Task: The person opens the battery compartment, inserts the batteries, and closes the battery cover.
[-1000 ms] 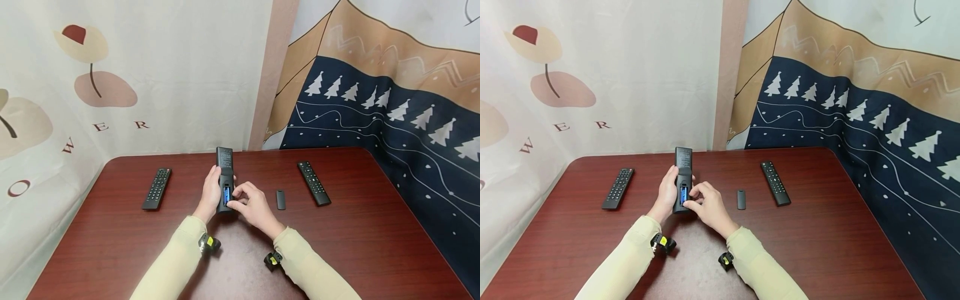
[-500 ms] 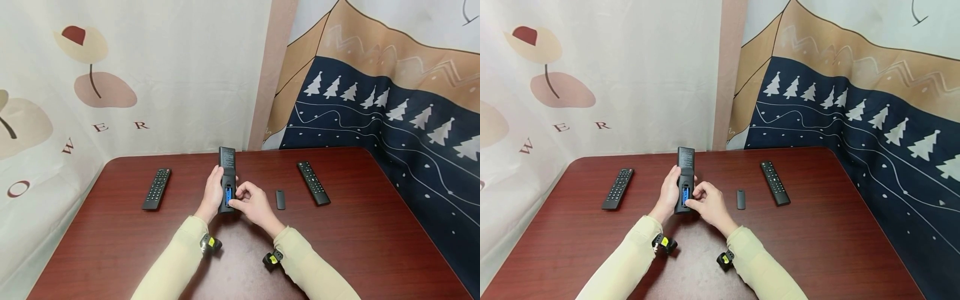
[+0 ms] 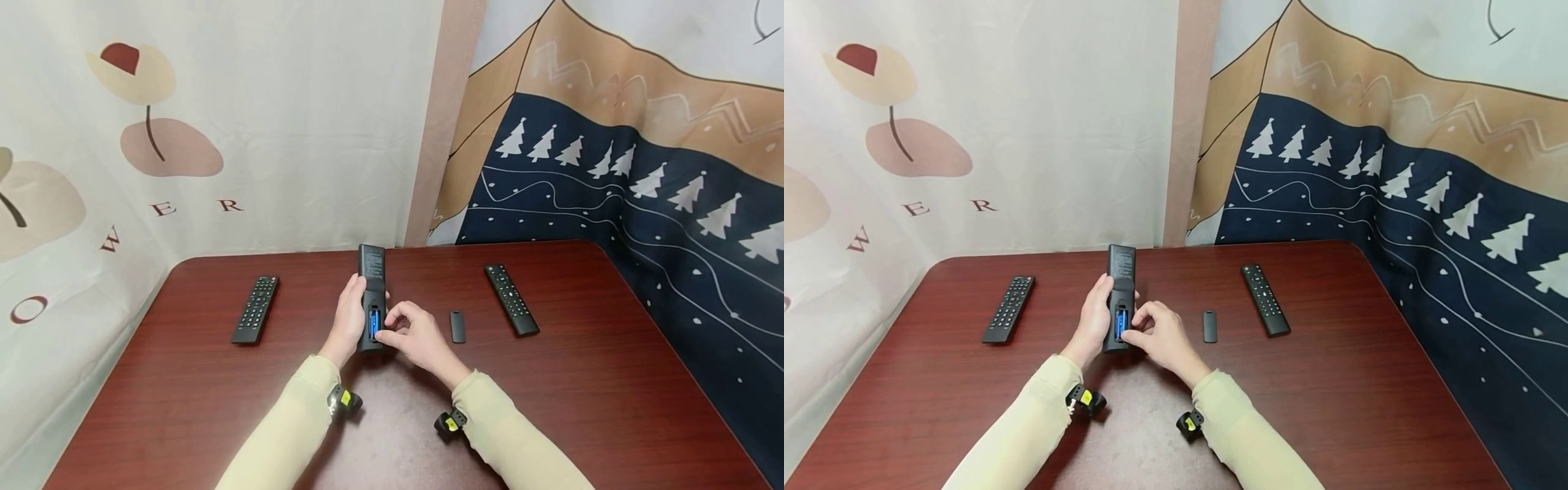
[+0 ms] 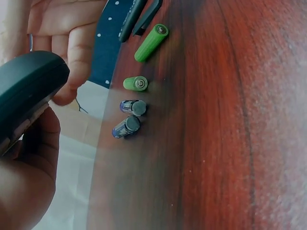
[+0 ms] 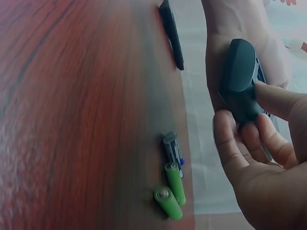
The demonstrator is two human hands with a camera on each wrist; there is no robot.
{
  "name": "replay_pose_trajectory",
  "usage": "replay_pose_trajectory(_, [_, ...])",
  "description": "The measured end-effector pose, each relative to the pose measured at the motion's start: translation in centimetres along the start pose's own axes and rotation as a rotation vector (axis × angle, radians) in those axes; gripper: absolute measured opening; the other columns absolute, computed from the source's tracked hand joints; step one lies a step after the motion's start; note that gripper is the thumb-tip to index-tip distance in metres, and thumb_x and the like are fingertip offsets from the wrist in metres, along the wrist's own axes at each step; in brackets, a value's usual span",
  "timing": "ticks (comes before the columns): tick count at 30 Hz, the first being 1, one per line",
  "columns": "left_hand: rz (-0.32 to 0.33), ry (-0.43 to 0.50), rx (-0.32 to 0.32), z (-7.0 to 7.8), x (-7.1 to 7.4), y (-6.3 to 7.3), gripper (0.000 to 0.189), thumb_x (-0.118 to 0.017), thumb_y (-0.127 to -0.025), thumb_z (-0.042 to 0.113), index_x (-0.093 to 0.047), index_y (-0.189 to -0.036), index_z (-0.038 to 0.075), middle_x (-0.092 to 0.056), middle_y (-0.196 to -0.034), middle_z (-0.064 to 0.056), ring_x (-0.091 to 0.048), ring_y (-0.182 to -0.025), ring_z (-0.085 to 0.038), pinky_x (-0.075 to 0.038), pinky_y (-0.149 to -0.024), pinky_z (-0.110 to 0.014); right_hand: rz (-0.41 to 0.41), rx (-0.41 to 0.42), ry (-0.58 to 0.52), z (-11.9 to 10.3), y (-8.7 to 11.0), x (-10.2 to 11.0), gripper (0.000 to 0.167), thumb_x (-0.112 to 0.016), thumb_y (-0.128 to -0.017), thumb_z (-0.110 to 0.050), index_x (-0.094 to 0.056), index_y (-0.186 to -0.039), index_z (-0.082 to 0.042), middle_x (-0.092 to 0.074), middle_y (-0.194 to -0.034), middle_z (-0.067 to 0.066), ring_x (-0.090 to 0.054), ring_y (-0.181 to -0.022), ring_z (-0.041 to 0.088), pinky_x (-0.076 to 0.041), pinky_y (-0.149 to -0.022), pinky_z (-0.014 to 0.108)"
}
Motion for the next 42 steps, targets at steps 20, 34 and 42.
replay_pose_trajectory(20, [0.006, 0.011, -0.001, -0.5, 0.6, -0.1, 0.046, -0.024, -0.113, 0.031, -0.045, -0.143, 0.004, -0.061, -0.115, -0.034, -0.064, -0.072, -0.017, -0.054, -0.069, -0.030, -0.045, 0.113, 0.171, -0.2, 0.2, 1.1, 0.012, -0.080, -0.087, -0.005, -0.070, -0.093, -0.007, -0.064, -0.094, 0.005, -0.066, -0.080, 0.015, -0.055, -0.073, 0.025])
replay_pose_trajectory(34, [0.016, -0.010, 0.010, -0.6, 0.9, -0.3, 0.047, -0.024, -0.113, 0.033, -0.045, -0.144, 0.005, -0.062, -0.117, -0.034, -0.066, -0.075, -0.022, -0.054, -0.069, -0.030, -0.029, 0.067, 0.279, 0.2, 0.2, 3.0, 0.014, -0.075, -0.087, -0.001, -0.071, -0.100, -0.002, -0.064, -0.097, 0.009, -0.064, -0.080, 0.015, -0.052, -0.069, 0.024])
replay_pose_trajectory(42, [0.007, -0.039, 0.023, -0.7, 0.9, -0.2, 0.049, -0.023, -0.113, 0.035, -0.044, -0.148, 0.009, -0.063, -0.119, -0.032, -0.067, -0.077, -0.020, -0.055, -0.071, -0.031, -0.012, 0.039, 0.337, 1.0, 0.1, 4.0, 0.015, -0.076, -0.086, -0.001, -0.072, -0.100, -0.002, -0.064, -0.098, 0.007, -0.065, -0.082, 0.016, -0.052, -0.071, 0.025])
Point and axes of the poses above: each hand's wrist, its own y-axis away from the middle knuckle, its own x-axis out of the back of the hand, z = x × y, the point moved 9 cm from there along -y, towards the middle knuckle
